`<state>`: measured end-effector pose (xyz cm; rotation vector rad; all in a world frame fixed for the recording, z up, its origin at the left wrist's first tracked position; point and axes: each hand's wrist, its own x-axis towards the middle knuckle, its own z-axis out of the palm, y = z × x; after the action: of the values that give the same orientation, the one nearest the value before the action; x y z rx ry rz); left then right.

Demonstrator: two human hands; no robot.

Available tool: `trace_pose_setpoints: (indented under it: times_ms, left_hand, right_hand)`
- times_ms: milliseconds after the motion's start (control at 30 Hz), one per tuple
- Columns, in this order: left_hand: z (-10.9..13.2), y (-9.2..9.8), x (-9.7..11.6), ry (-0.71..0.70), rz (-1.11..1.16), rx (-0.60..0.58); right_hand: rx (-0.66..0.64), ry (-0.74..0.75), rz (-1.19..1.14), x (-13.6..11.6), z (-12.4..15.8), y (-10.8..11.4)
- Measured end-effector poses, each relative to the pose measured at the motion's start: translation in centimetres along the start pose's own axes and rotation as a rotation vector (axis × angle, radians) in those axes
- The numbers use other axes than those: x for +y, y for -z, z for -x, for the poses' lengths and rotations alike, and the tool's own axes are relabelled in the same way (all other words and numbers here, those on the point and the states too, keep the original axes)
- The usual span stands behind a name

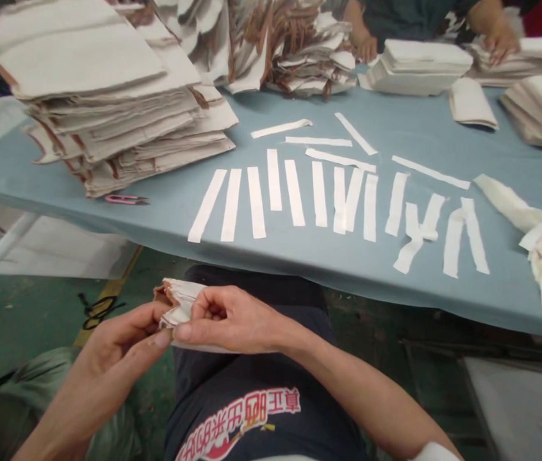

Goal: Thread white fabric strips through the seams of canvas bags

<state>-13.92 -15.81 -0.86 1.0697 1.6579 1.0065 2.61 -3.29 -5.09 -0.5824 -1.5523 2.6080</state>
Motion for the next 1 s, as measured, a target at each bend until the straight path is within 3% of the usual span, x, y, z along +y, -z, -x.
trace_pose_setpoints:
  times_ms: [100,567,833,1000]
  left_hand:
    - [-0.1,-0.2,-0.2,-0.006,0.004,-0.009]
    - [0.0,0.0,-2.0,0.004,0.112,-0.044]
    - [-0.4,-0.2,-1.3,-0.033,-0.028,0.006]
    - [-1.2,-0.7,-0.9,0.003,-0.055,0.002]
  right_hand:
    - [-0.065,-0.036,-0.068,0.3,0.0,0.3]
    - [-0.098,-0.059,-0.094,0.7,0.3,1.1]
    - [0.197,0.296,0.452,-0.3,1.4,-0.3]
    - [0.314,0.290,0.528,0.2,1.5,-0.6]
